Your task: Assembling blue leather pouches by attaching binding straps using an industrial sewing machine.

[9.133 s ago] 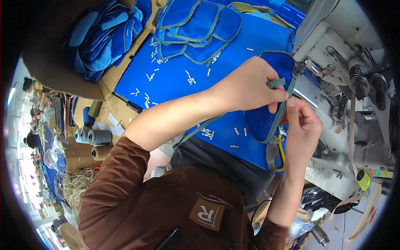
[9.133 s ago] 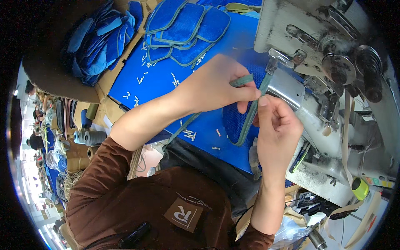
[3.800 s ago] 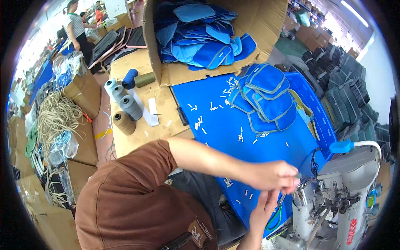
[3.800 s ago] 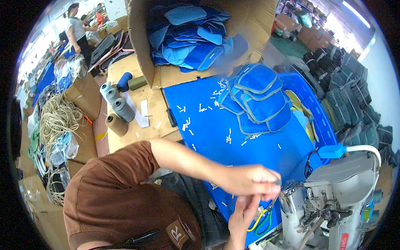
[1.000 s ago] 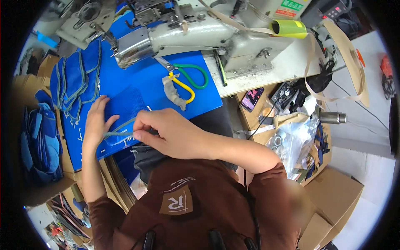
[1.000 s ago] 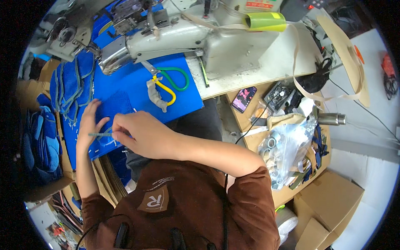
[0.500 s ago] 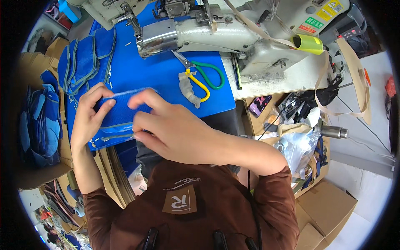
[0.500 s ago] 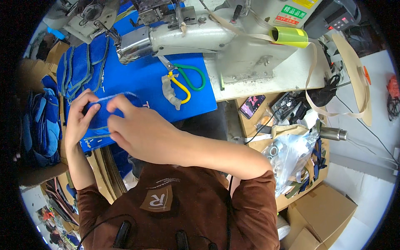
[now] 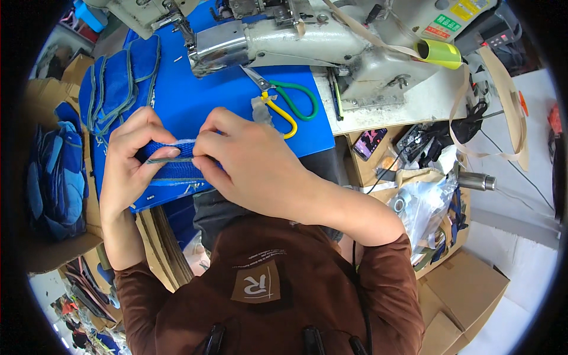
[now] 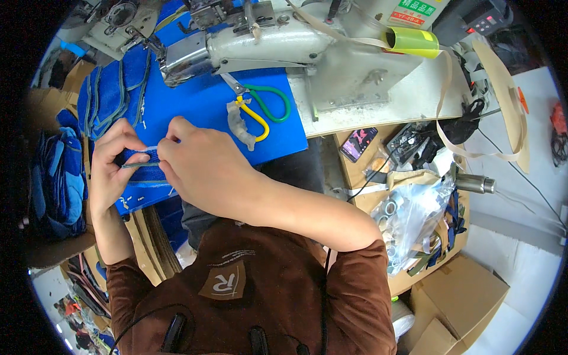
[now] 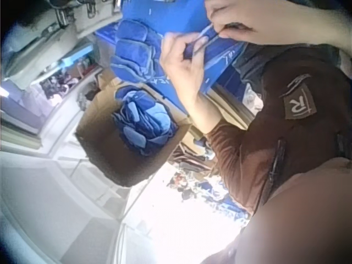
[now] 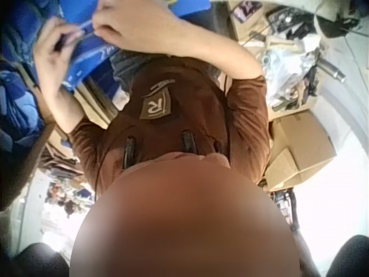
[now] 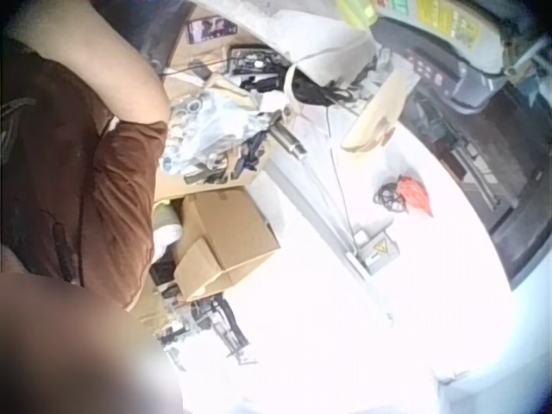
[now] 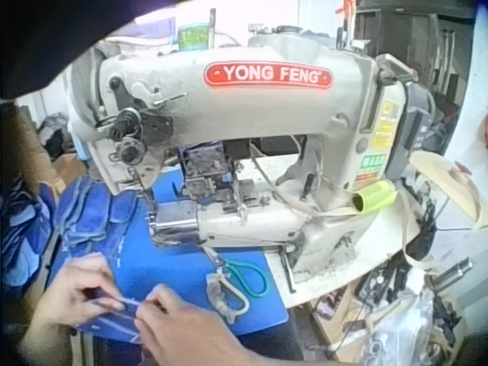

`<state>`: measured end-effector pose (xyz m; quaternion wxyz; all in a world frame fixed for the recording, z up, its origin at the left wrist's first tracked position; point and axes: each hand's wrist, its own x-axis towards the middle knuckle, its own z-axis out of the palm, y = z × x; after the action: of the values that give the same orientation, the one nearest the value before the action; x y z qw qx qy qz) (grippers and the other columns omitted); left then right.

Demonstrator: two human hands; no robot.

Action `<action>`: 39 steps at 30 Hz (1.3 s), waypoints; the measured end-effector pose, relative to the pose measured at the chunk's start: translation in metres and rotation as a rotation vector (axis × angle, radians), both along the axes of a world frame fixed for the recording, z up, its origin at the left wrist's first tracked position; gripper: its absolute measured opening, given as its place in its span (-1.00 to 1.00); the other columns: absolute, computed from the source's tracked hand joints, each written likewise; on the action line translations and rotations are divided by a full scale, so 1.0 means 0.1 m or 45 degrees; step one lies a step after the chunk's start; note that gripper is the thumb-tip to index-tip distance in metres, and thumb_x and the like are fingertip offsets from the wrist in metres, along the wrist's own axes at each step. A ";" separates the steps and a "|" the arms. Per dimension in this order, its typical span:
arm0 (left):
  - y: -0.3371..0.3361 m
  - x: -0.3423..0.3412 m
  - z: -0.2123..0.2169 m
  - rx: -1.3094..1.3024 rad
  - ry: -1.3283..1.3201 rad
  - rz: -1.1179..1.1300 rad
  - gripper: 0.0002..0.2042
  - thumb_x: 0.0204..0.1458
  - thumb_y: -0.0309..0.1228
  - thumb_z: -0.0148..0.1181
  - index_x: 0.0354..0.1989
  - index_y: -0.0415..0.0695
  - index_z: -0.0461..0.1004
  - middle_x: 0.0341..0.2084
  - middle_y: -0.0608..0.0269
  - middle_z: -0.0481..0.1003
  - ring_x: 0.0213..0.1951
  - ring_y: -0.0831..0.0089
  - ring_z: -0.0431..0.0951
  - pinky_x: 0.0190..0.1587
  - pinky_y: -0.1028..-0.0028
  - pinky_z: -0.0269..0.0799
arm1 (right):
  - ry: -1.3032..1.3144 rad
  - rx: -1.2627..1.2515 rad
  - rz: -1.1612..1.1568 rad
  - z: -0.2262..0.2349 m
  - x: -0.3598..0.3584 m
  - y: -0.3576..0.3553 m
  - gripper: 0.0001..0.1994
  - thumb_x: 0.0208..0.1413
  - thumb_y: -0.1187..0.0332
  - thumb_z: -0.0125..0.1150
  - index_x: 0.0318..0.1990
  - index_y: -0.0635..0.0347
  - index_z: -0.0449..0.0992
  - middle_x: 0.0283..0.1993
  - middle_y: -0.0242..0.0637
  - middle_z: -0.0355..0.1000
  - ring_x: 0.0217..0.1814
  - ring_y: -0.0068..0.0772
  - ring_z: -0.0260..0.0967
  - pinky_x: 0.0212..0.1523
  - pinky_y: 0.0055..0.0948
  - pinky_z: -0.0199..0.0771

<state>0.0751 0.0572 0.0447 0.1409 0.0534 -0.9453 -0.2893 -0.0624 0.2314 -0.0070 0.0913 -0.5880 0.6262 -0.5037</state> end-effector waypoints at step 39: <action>-0.26 0.01 0.23 0.140 0.166 -0.249 -0.91 0.04 -0.44 0.31 -0.37 -0.17 0.54 -0.48 0.23 0.42 -0.35 0.23 0.47 -0.30 0.33 0.34 | -0.299 0.209 0.019 0.39 -0.14 -0.13 -0.83 0.01 0.57 0.36 -0.48 0.33 0.44 -0.36 -0.26 0.44 -0.55 -0.66 0.29 -0.55 -0.64 0.24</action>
<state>0.0761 0.0316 0.0673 0.1699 -0.0504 -0.9175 -0.3560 -0.0760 0.2182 0.0316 0.2154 -0.5202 0.6461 -0.5153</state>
